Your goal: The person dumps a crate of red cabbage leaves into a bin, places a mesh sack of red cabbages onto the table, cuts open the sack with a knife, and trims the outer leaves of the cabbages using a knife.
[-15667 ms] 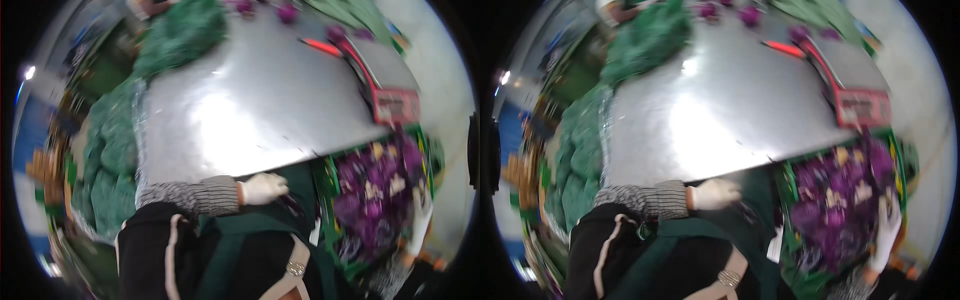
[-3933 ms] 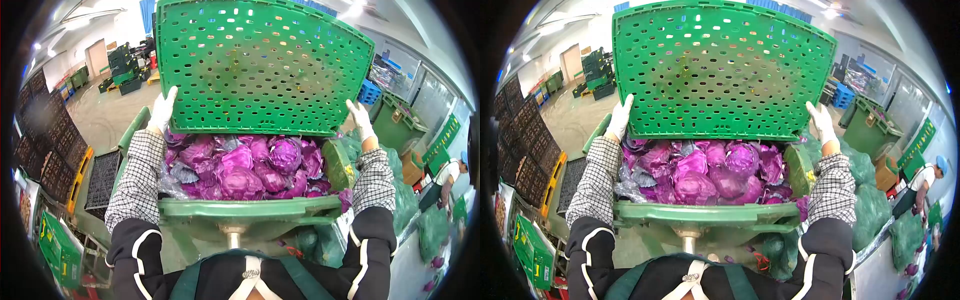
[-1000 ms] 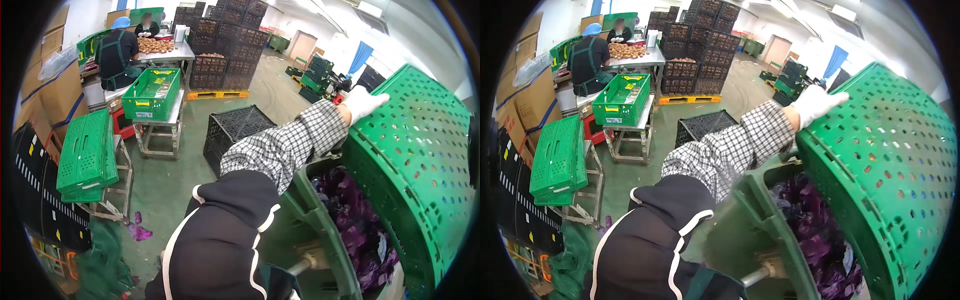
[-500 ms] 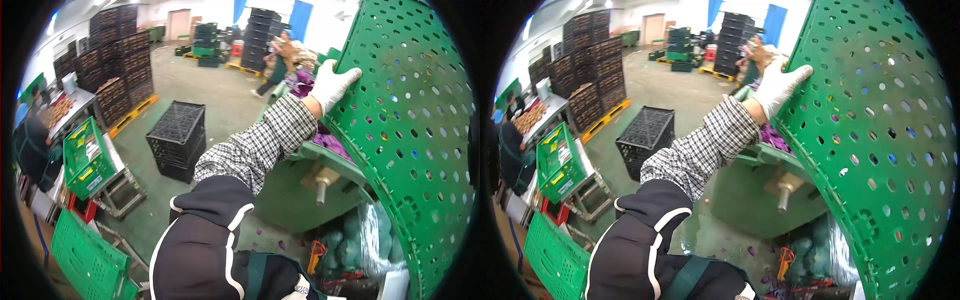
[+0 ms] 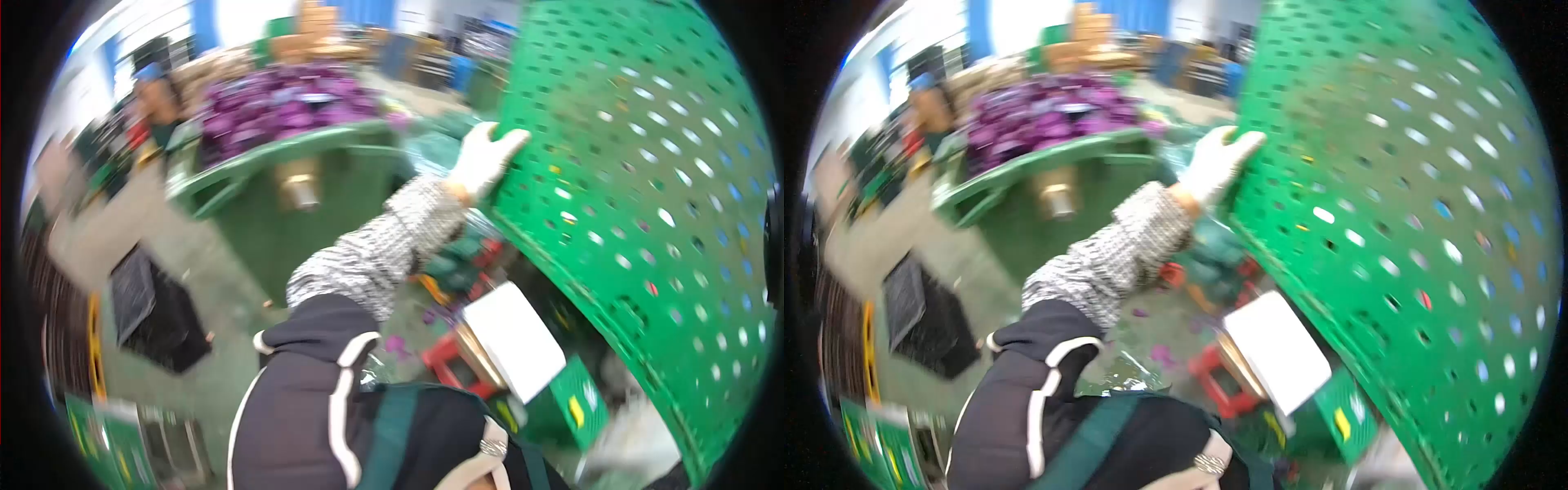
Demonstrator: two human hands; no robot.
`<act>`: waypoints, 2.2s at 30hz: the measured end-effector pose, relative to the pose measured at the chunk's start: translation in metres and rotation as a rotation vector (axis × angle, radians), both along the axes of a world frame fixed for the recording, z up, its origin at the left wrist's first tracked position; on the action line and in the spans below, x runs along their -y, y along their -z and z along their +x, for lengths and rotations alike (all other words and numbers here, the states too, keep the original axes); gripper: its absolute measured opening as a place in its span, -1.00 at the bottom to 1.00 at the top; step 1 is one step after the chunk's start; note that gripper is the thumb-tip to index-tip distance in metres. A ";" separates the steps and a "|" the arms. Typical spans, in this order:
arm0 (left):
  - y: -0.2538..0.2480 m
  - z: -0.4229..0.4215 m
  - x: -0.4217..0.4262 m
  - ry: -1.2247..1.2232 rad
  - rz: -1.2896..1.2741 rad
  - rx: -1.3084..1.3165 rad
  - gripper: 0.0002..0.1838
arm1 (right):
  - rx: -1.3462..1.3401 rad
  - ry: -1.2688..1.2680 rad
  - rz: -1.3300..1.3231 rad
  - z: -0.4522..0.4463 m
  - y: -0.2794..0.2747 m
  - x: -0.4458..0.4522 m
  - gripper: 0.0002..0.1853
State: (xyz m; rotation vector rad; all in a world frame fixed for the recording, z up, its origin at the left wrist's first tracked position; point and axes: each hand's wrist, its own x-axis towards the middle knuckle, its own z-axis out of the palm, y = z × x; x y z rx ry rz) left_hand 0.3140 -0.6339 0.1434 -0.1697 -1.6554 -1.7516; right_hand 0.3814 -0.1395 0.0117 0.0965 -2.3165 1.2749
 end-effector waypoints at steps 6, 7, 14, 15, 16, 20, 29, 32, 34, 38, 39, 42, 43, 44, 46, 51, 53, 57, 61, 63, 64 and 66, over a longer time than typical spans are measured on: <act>0.082 -0.079 -0.181 0.629 0.209 0.212 -0.60 | -0.098 0.438 0.103 0.139 -0.049 -0.100 -0.45; 0.095 -0.092 -0.209 0.717 0.202 0.217 -0.53 | -0.119 0.497 0.128 0.154 -0.062 -0.108 -0.45; 0.142 -0.125 -0.331 1.002 -0.222 0.394 -0.40 | -0.273 0.813 0.553 0.205 -0.223 -0.127 -0.45; 0.146 -0.121 -0.331 1.105 -0.192 0.498 -0.44 | -0.275 0.841 0.624 0.200 -0.246 -0.133 -0.45; 0.170 -0.136 -0.334 1.273 -0.150 0.552 -0.45 | -0.263 0.869 0.689 0.195 -0.265 -0.140 -0.45; 0.204 -0.130 -0.263 1.249 -0.060 0.701 -0.58 | -0.113 0.967 0.889 0.168 -0.313 -0.212 -0.45; 0.449 -0.088 0.052 0.352 0.534 1.405 -0.49 | 0.301 1.398 1.150 0.144 -0.237 -0.305 -0.46; 0.482 -0.059 0.114 -0.003 0.482 1.413 -0.21 | 0.357 1.395 1.048 0.142 -0.207 -0.332 -0.50; 0.463 -0.072 0.088 0.045 0.480 1.358 -0.19 | 0.252 1.420 1.132 0.124 -0.162 -0.339 -0.53; 0.389 -0.152 -0.034 0.333 0.340 1.224 -0.38 | 0.194 1.310 1.158 0.062 -0.076 -0.341 -0.60; 0.369 -0.171 -0.076 0.391 0.300 1.184 -0.49 | 0.213 1.300 1.110 0.048 -0.062 -0.331 -0.62; 0.343 -0.211 -0.188 0.649 0.060 1.004 -0.63 | 0.283 1.224 1.033 0.004 -0.012 -0.303 -0.68; 0.323 -0.209 -0.227 0.730 -0.072 0.962 -0.61 | 0.231 1.168 1.006 -0.003 0.010 -0.298 -0.69; 0.301 -0.199 -0.263 0.810 -0.198 0.916 -0.60 | 0.177 1.110 0.981 -0.010 0.031 -0.294 -0.69; 0.285 -0.178 -0.318 0.967 -0.237 0.929 -0.54 | 0.115 1.002 0.923 -0.026 0.066 -0.269 -0.68; 0.274 -0.127 -0.399 1.277 -0.313 1.034 -0.40 | 0.210 0.743 0.627 -0.048 0.134 -0.153 -0.65; 0.276 -0.116 -0.422 1.278 -0.277 1.067 -0.26 | 0.259 0.605 0.610 -0.070 0.163 -0.116 -0.58; 0.311 -0.130 -0.457 1.124 -0.311 1.054 0.10 | 0.607 0.322 0.618 -0.106 0.201 -0.058 -0.52; 0.342 -0.156 -0.482 0.925 -0.232 1.135 -0.15 | 0.650 0.194 0.495 -0.100 0.263 -0.032 -0.52; 0.359 -0.162 -0.490 0.792 -0.380 1.171 -0.31 | 0.761 0.169 0.264 -0.103 0.254 -0.035 -0.53; 0.391 -0.164 -0.493 0.724 -0.473 1.174 -0.37 | 0.690 0.167 0.223 -0.102 0.259 -0.039 -0.54; 0.411 -0.164 -0.495 0.672 -0.549 1.242 -0.48 | 0.551 0.160 0.158 -0.096 0.270 -0.053 -0.57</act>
